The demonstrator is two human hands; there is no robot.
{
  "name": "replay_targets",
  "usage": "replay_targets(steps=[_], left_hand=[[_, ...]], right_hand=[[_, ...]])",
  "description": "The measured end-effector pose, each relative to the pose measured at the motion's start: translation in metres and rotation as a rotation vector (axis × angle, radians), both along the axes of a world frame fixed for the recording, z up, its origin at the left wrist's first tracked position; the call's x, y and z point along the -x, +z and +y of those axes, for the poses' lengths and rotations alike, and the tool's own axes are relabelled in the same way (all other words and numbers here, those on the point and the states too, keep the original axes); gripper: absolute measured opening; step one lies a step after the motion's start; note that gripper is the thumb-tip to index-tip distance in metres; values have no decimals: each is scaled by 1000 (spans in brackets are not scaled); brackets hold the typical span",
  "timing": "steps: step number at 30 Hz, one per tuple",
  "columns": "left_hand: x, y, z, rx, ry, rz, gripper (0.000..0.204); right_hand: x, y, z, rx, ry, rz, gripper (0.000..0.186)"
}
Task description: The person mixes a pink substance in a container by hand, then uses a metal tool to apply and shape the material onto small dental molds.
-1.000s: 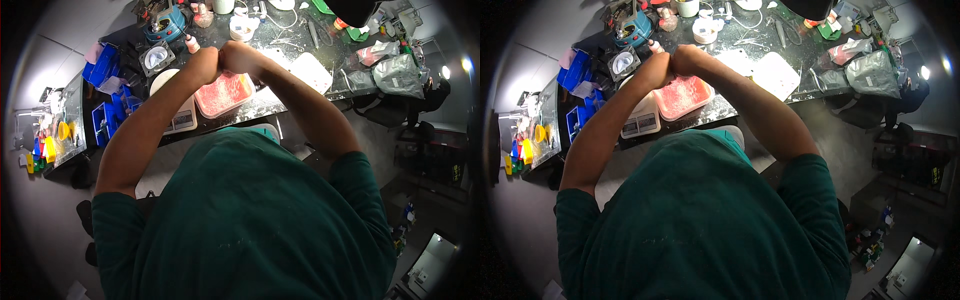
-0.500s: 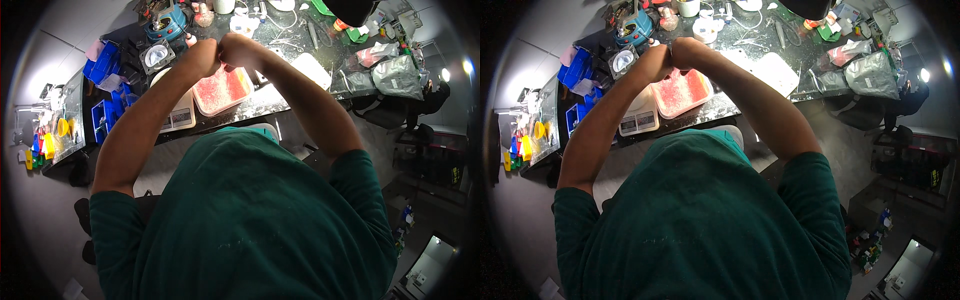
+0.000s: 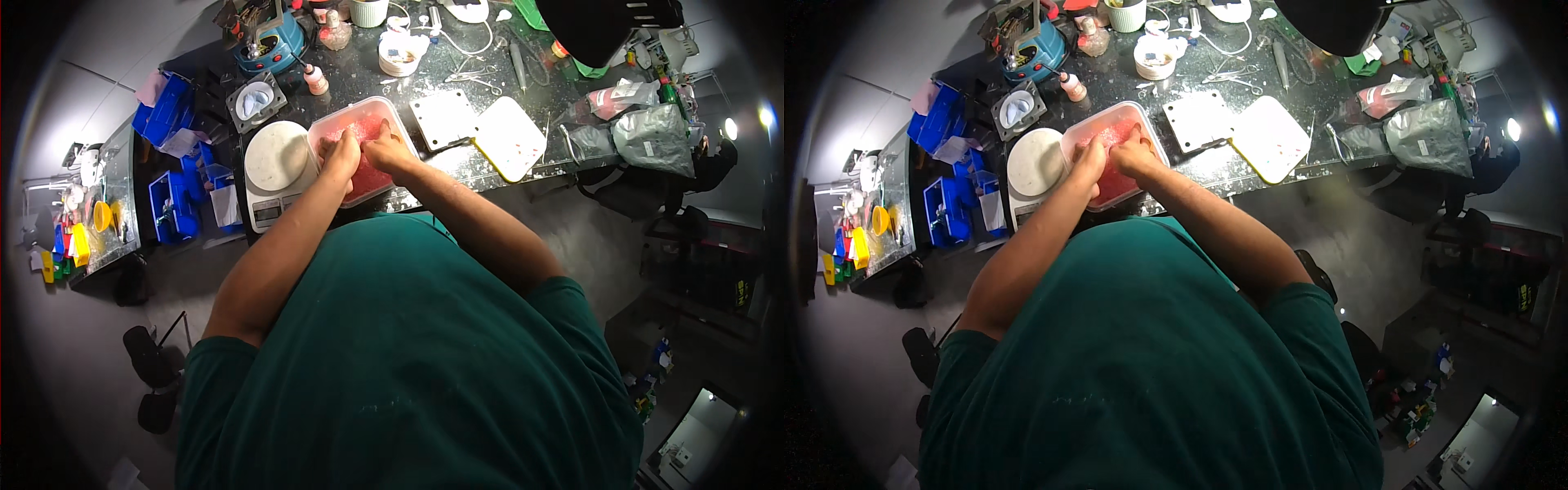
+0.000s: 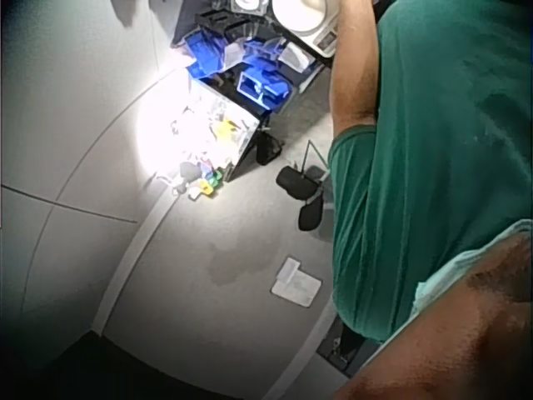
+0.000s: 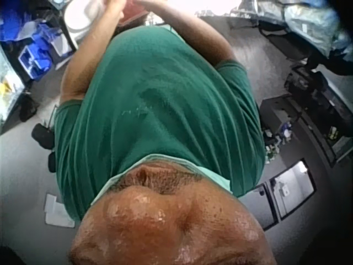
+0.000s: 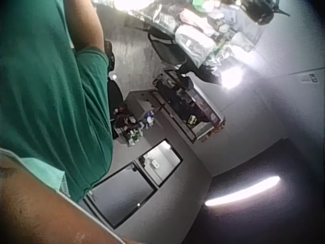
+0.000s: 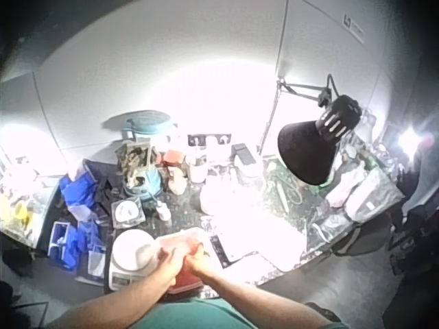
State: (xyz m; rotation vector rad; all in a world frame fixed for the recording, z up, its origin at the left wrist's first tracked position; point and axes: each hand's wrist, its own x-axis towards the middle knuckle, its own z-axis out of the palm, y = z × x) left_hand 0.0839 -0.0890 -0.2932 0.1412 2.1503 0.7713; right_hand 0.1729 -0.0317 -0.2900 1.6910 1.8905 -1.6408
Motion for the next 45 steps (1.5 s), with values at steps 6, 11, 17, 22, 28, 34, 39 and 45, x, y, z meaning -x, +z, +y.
replay_targets(steps=[6, 11, 17, 22, 28, 34, 39, 45], left_hand=[[16, -32, 0, -183, 19, -40, 69], [25, -42, 10, -135, -162, 87, 66], [44, -69, 20, -105, -275, 51, 64], [61, -91, 15, -104, -213, -141, 43], [69, -38, 16, -83, -370, -249, 47], [68, 59, 16, -265, -552, -32, 26], [60, 114, 11, -227, -596, 65, 22], [93, 59, 25, -457, -703, 250, 30]], right_hand=[[23, 13, 4, 8, 85, -150, 106], [30, -21, 24, -112, 184, -47, 107], [37, -52, 42, -265, 338, 57, 86], [41, -44, 38, -20, 422, 86, 59], [38, 0, 46, -109, 577, 91, 47], [43, 27, 59, -426, 739, 139, 25], [36, 78, 62, -826, 983, 84, 26], [43, 124, 47, -554, 747, 116, 24]])
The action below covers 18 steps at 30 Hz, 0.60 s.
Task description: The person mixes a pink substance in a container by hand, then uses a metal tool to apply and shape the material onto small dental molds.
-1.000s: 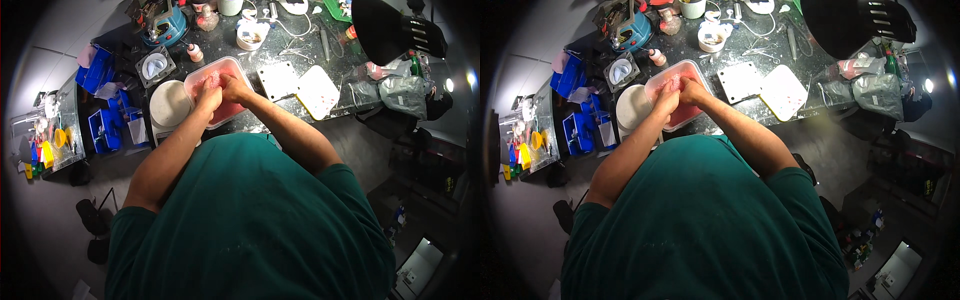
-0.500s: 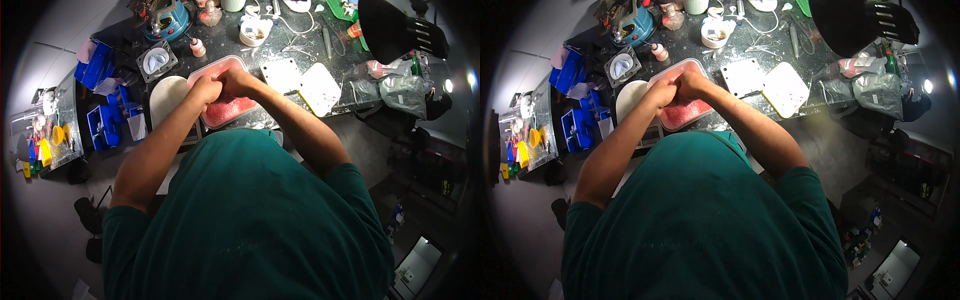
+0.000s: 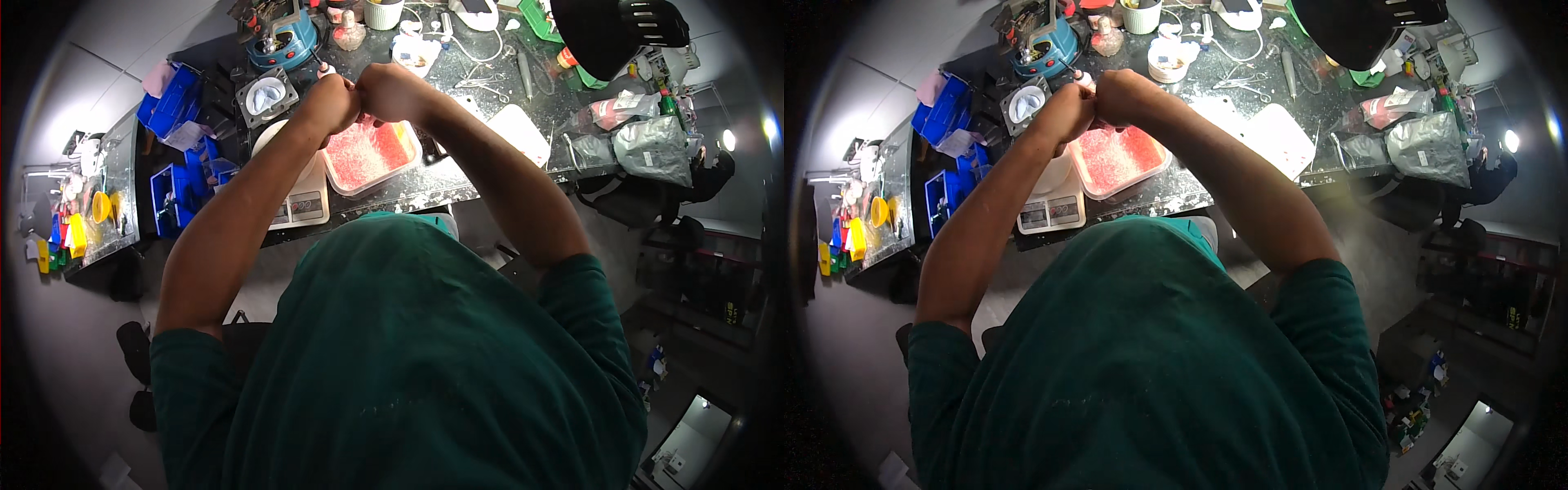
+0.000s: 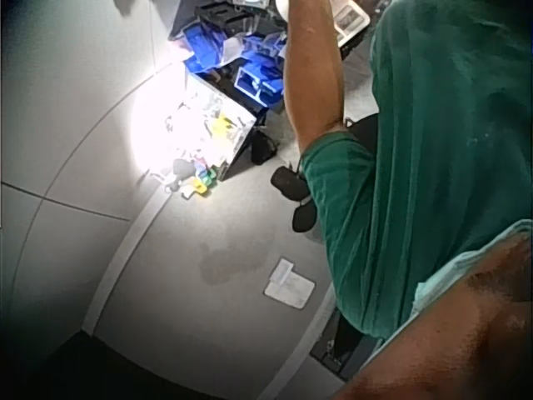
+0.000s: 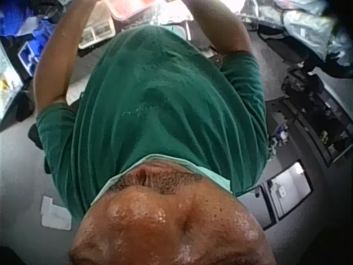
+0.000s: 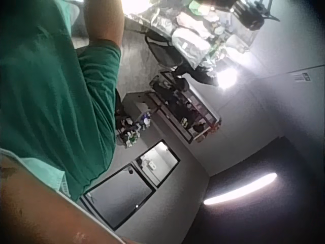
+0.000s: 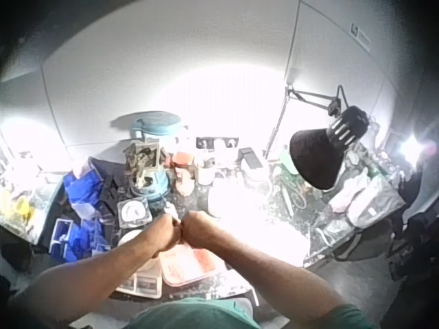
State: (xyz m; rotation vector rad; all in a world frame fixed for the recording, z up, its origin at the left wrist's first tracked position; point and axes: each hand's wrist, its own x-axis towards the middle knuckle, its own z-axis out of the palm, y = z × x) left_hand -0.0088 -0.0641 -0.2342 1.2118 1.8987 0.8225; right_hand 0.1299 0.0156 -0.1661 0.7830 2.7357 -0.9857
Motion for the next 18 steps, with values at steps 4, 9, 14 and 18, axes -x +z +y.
replay_targets(steps=[4, 9, 14, 18], left_hand=[[-10, 8, 4, 28, -9, 35, 26], [-12, 8, 0, 43, 26, -46, 23], [-16, 15, -6, 50, 26, -48, 19], [-33, 22, -19, 286, 172, -271, 26]], right_hand=[[-2, 10, -2, -88, 29, -77, 24], [-7, 26, -9, -44, 62, -118, 24], [-3, 12, -4, -9, 81, -130, 24], [-3, -29, 11, 237, 23, -276, 33]])
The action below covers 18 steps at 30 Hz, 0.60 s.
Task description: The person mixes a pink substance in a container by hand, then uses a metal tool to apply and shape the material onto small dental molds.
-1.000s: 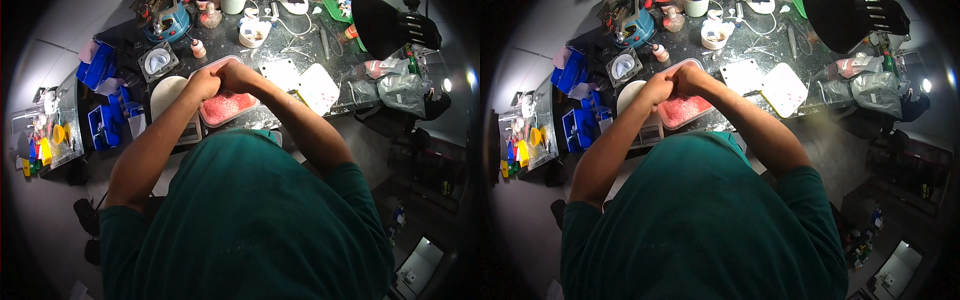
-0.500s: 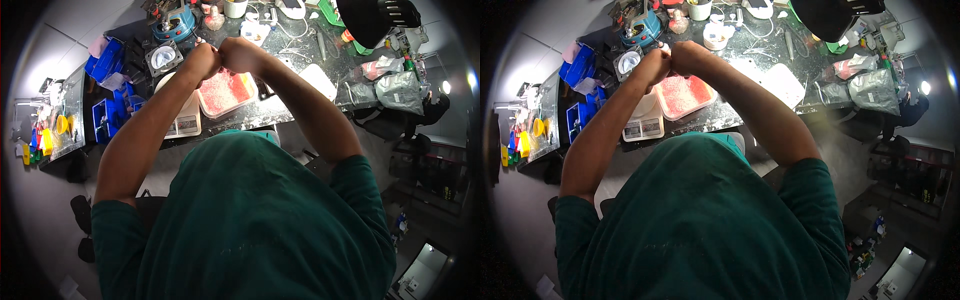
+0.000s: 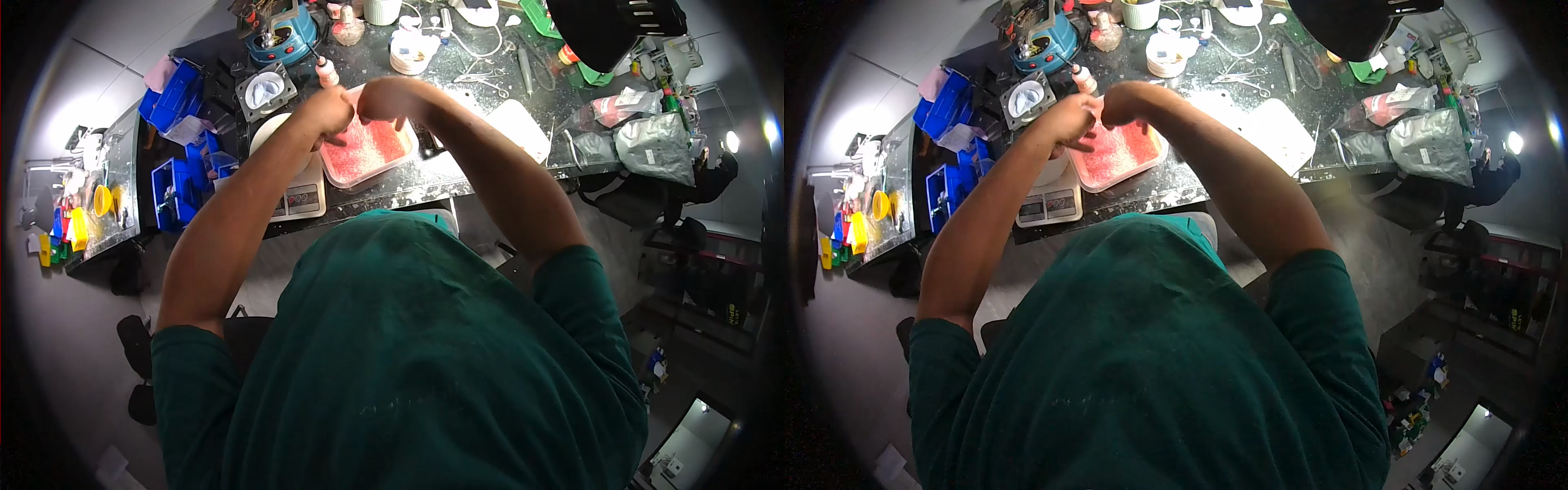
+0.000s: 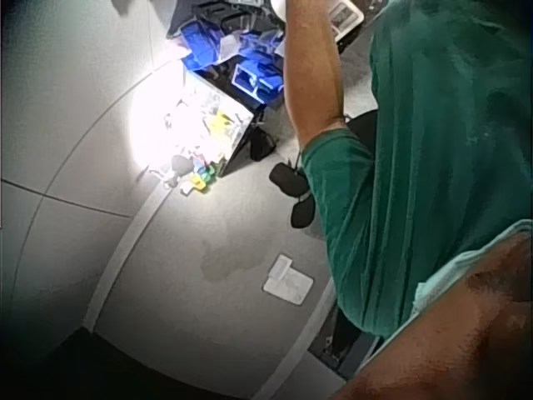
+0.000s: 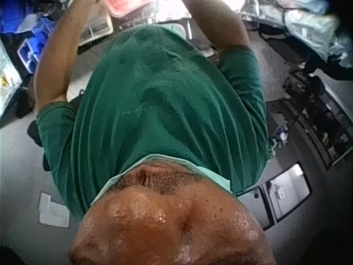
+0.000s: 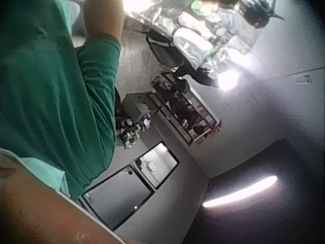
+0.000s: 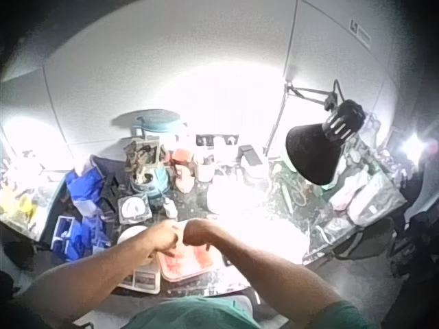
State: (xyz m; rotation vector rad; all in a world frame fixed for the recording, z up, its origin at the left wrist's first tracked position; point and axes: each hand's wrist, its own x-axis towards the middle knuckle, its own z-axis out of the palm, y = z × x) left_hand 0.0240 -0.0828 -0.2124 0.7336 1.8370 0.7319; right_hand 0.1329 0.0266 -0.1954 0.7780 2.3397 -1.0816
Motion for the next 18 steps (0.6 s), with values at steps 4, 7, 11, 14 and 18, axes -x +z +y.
replay_targets(steps=[4, 7, 11, 14, 18], left_hand=[[-5, 4, -3, 325, -233, 33, 41], [-5, -38, 1, 364, 46, -323, 64], [-10, -56, -2, 454, 193, -582, 69], [-20, -57, -7, 559, 306, -590, 75], [-38, -55, -20, 503, 218, -660, 81]], right_hand=[[-6, -9, -17, 99, 5, -256, 49], [1, -46, -24, 30, 165, -203, 48], [0, -56, -26, 22, 198, -293, 49], [-11, -42, -30, 93, 152, -387, 48], [-24, -112, -34, 73, 158, -470, 37]])
